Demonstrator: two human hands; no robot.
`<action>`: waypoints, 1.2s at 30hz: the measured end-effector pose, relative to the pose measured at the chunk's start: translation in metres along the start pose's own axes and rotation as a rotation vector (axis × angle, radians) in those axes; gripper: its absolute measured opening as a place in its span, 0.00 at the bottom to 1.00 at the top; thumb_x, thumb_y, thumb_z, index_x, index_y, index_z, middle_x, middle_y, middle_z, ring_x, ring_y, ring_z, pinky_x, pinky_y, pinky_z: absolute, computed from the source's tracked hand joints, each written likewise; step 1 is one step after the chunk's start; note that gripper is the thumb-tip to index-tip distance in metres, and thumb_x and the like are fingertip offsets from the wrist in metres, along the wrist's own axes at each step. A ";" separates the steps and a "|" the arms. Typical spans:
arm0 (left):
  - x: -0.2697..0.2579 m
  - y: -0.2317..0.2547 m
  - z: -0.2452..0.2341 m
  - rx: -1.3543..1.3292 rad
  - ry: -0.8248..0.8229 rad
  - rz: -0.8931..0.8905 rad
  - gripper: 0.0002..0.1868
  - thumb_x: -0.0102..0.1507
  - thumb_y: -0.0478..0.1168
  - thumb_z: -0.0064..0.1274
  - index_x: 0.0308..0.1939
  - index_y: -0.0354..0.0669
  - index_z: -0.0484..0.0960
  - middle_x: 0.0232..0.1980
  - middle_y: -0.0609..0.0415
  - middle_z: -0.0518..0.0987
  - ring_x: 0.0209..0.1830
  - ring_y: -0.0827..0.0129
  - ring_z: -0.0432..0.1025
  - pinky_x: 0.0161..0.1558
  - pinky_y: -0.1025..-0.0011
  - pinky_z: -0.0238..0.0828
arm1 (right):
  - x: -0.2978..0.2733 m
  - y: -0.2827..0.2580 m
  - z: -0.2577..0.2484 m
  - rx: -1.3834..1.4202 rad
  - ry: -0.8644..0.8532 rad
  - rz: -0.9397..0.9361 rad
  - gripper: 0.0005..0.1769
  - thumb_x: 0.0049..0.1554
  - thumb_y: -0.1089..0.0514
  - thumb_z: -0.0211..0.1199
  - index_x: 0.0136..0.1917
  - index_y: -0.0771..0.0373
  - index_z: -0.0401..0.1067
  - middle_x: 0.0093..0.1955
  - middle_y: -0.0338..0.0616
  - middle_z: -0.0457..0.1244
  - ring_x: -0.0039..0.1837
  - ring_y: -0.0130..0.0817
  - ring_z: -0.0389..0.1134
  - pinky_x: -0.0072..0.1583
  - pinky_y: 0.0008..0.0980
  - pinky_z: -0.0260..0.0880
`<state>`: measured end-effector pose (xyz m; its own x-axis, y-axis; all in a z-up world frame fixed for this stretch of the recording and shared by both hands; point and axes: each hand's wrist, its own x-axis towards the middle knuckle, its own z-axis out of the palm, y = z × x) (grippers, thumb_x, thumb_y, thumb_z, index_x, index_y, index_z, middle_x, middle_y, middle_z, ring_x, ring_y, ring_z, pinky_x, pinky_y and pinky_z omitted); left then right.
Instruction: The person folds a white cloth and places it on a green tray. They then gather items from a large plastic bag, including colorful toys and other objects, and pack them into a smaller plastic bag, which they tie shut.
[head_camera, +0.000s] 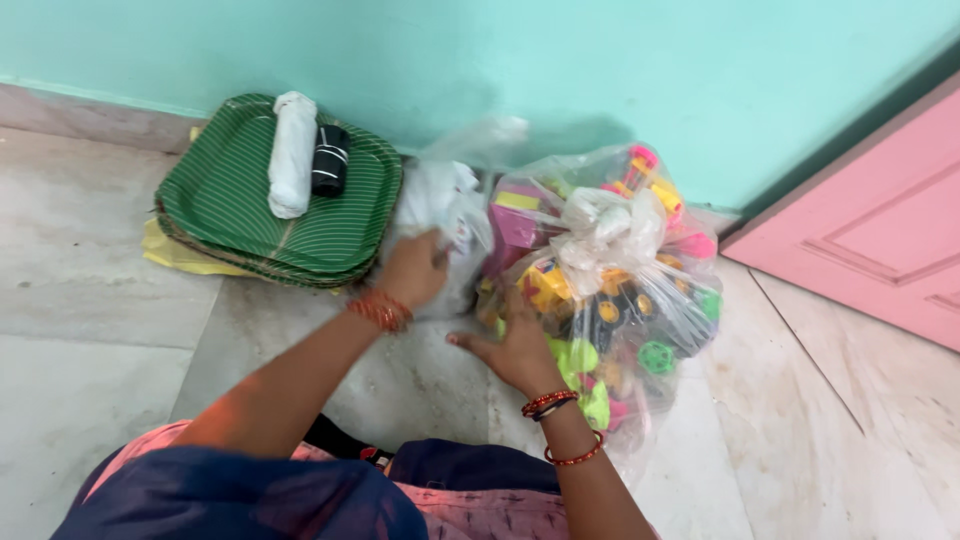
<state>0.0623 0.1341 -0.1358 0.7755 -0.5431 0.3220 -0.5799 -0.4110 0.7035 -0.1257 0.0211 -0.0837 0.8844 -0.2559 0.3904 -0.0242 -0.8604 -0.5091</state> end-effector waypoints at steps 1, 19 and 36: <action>-0.017 0.014 -0.003 -0.047 -0.025 -0.028 0.11 0.61 0.39 0.54 0.43 0.36 0.78 0.33 0.33 0.81 0.37 0.38 0.76 0.42 0.48 0.72 | 0.002 -0.002 0.004 0.063 -0.062 0.032 0.64 0.38 0.41 0.84 0.72 0.78 0.53 0.65 0.70 0.59 0.68 0.62 0.61 0.64 0.49 0.63; -0.085 0.073 -0.082 -0.341 -0.008 0.165 0.19 0.63 0.52 0.57 0.50 0.42 0.84 0.38 0.49 0.84 0.36 0.65 0.78 0.39 0.65 0.75 | -0.016 -0.006 -0.028 1.090 -0.276 0.405 0.18 0.58 0.58 0.66 0.60 0.67 0.73 0.58 0.46 0.70 0.61 0.35 0.68 0.63 0.35 0.68; -0.066 -0.128 -0.039 0.794 -0.089 -0.238 0.22 0.65 0.44 0.45 0.62 0.52 0.80 0.76 0.38 0.61 0.74 0.38 0.56 0.69 0.35 0.46 | -0.030 -0.001 -0.102 0.946 0.296 0.578 0.29 0.59 0.56 0.70 0.21 0.59 0.63 0.19 0.38 0.54 0.22 0.27 0.54 0.33 0.35 0.64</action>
<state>0.0946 0.2514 -0.2221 0.8962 -0.4189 0.1462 -0.4328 -0.8979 0.0800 -0.1995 -0.0150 -0.0169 0.7079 -0.7063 0.0116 0.0793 0.0631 -0.9949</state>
